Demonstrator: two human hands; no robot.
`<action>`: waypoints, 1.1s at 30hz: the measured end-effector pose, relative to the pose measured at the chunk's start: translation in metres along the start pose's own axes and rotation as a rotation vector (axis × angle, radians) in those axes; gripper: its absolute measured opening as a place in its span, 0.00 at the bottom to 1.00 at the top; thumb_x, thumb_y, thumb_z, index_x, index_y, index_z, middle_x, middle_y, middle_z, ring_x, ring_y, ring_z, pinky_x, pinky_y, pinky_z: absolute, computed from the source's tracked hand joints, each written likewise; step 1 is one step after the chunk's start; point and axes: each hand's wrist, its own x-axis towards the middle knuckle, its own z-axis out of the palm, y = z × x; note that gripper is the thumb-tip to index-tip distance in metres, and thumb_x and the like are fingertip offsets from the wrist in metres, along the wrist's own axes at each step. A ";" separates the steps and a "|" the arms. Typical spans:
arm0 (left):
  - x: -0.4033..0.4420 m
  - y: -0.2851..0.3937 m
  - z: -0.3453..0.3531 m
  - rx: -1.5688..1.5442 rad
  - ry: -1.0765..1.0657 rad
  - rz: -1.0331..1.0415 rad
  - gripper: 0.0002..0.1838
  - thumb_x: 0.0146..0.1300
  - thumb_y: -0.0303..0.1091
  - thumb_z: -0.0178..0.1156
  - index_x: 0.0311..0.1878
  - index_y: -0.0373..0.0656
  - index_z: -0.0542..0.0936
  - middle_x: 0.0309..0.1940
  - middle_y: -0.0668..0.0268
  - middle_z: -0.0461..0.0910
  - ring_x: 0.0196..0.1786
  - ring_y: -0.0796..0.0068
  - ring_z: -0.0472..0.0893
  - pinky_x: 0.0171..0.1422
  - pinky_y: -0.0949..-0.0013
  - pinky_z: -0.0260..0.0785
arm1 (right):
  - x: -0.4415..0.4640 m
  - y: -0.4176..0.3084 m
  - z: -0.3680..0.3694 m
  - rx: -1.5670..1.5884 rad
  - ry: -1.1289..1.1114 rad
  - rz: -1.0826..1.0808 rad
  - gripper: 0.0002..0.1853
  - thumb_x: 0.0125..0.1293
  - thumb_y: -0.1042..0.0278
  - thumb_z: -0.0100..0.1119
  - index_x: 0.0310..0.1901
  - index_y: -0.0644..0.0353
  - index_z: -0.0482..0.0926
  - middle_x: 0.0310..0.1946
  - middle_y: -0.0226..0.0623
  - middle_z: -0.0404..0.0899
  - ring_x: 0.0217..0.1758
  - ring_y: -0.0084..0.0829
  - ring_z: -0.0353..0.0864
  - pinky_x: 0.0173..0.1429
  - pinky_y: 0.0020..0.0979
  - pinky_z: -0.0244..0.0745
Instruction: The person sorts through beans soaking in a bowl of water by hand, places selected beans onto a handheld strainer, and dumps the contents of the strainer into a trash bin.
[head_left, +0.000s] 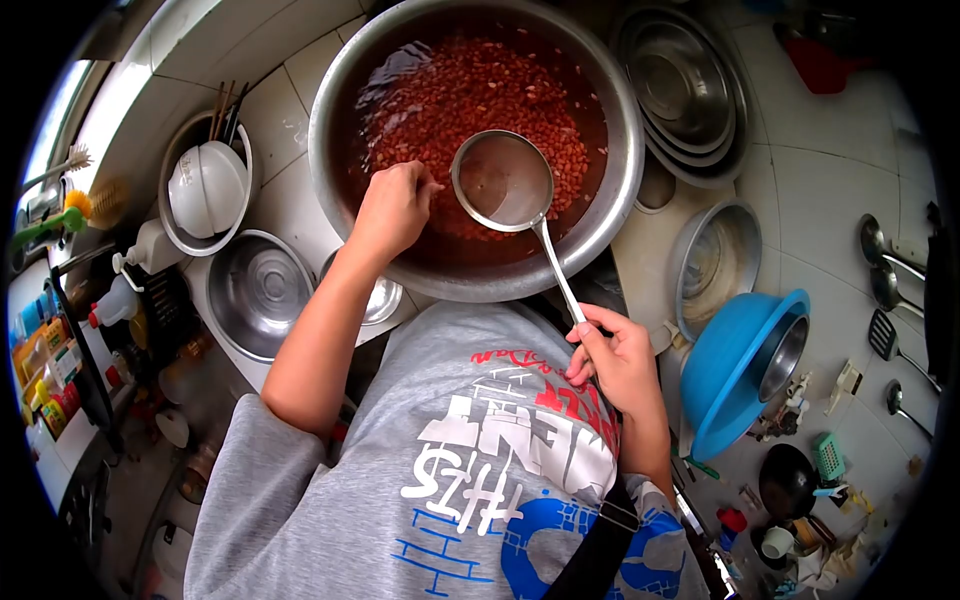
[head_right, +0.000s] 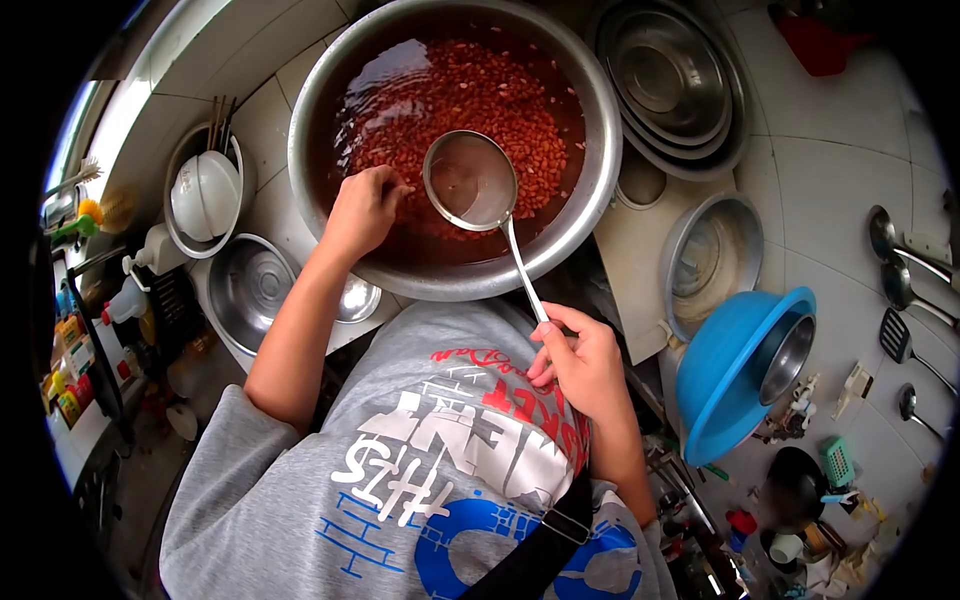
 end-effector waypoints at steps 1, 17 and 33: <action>0.001 0.006 -0.005 -0.087 -0.069 -0.105 0.07 0.65 0.28 0.64 0.37 0.31 0.81 0.33 0.45 0.83 0.41 0.42 0.83 0.46 0.51 0.75 | 0.000 0.000 0.000 0.012 -0.007 0.008 0.20 0.76 0.72 0.57 0.64 0.75 0.75 0.40 0.46 0.82 0.27 0.28 0.85 0.28 0.27 0.84; 0.001 0.005 -0.004 -0.128 -0.027 -0.169 0.10 0.61 0.31 0.66 0.36 0.32 0.83 0.32 0.49 0.86 0.37 0.58 0.88 0.45 0.60 0.77 | 0.001 -0.003 -0.002 0.019 -0.029 0.019 0.20 0.77 0.72 0.56 0.64 0.75 0.75 0.40 0.44 0.82 0.27 0.26 0.85 0.28 0.26 0.83; 0.006 -0.003 0.003 -0.616 -0.120 -0.367 0.10 0.67 0.32 0.69 0.39 0.34 0.83 0.29 0.56 0.84 0.31 0.72 0.81 0.39 0.66 0.73 | 0.001 -0.001 -0.003 0.046 -0.033 0.019 0.19 0.77 0.72 0.56 0.64 0.76 0.75 0.39 0.44 0.82 0.27 0.26 0.85 0.27 0.26 0.83</action>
